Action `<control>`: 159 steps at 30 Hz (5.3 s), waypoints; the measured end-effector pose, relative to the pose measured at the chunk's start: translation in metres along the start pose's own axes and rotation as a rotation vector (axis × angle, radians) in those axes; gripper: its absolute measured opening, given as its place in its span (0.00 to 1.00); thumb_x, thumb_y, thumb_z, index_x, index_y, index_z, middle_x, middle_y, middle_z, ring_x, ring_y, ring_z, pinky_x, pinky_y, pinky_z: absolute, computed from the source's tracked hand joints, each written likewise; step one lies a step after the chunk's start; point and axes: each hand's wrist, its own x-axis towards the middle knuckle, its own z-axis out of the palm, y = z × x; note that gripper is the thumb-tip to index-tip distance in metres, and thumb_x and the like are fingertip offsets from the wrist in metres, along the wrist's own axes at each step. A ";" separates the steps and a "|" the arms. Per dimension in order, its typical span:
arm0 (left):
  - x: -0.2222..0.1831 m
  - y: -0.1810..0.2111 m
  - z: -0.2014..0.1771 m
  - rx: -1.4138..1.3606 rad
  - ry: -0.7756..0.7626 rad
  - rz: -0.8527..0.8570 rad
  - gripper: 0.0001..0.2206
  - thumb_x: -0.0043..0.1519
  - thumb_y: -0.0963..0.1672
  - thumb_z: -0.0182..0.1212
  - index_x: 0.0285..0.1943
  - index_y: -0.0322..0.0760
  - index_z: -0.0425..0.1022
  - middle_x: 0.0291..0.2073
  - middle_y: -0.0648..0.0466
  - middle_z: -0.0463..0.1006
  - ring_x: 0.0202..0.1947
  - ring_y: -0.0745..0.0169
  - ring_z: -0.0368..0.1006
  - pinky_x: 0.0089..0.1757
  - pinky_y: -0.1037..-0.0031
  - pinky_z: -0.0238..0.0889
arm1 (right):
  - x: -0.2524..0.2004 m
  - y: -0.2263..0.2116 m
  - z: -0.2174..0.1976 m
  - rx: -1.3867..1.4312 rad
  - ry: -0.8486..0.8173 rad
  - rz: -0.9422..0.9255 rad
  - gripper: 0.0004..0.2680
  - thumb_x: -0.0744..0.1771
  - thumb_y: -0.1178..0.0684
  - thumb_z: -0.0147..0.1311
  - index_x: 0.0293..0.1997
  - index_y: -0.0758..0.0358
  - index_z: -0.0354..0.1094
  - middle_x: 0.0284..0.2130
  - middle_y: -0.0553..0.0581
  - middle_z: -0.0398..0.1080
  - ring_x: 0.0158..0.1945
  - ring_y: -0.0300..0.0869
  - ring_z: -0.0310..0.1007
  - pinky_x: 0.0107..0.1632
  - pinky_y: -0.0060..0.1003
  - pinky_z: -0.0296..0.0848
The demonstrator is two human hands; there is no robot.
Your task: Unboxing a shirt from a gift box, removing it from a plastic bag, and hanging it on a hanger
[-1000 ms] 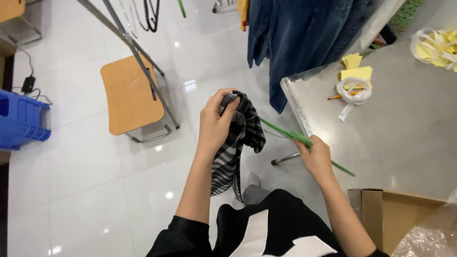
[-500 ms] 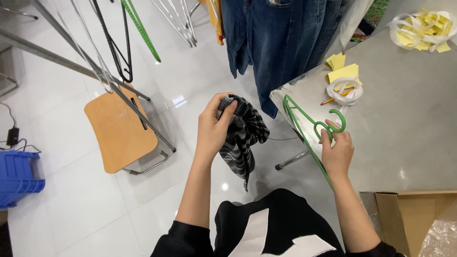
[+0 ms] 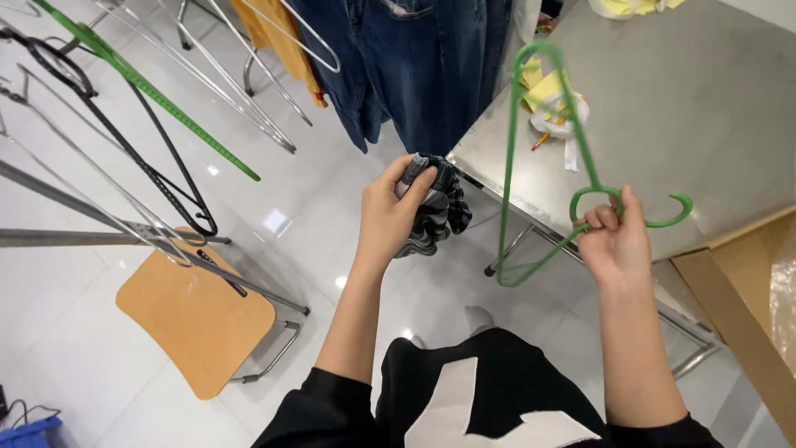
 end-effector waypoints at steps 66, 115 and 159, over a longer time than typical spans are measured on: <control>0.004 -0.087 -0.045 0.157 0.002 0.223 0.08 0.64 0.42 0.72 0.51 0.48 0.87 0.40 0.53 0.87 0.45 0.51 0.82 0.51 0.65 0.72 | -0.145 -0.032 0.183 -1.147 -0.573 -0.555 0.08 0.71 0.57 0.58 0.55 0.62 0.80 0.29 0.54 0.70 0.38 0.39 0.61 0.48 0.36 0.67; 0.056 -0.059 -0.105 0.126 0.042 0.066 0.14 0.73 0.46 0.56 0.65 0.47 0.79 0.71 0.43 0.69 0.75 0.33 0.58 0.67 0.42 0.56 | 0.068 0.063 0.470 -1.475 -0.342 -1.162 0.05 0.66 0.44 0.66 0.45 0.37 0.83 0.31 0.54 0.81 0.42 0.63 0.81 0.45 0.55 0.78; -0.193 0.004 0.365 -0.012 -1.058 -0.119 0.12 0.71 0.43 0.58 0.60 0.42 0.83 0.63 0.41 0.79 0.64 0.34 0.74 0.55 0.52 0.73 | -0.153 -0.190 -0.392 0.121 0.553 -0.443 0.30 0.75 0.50 0.57 0.84 0.60 0.34 0.78 0.74 0.15 0.81 0.66 0.10 0.79 0.63 0.26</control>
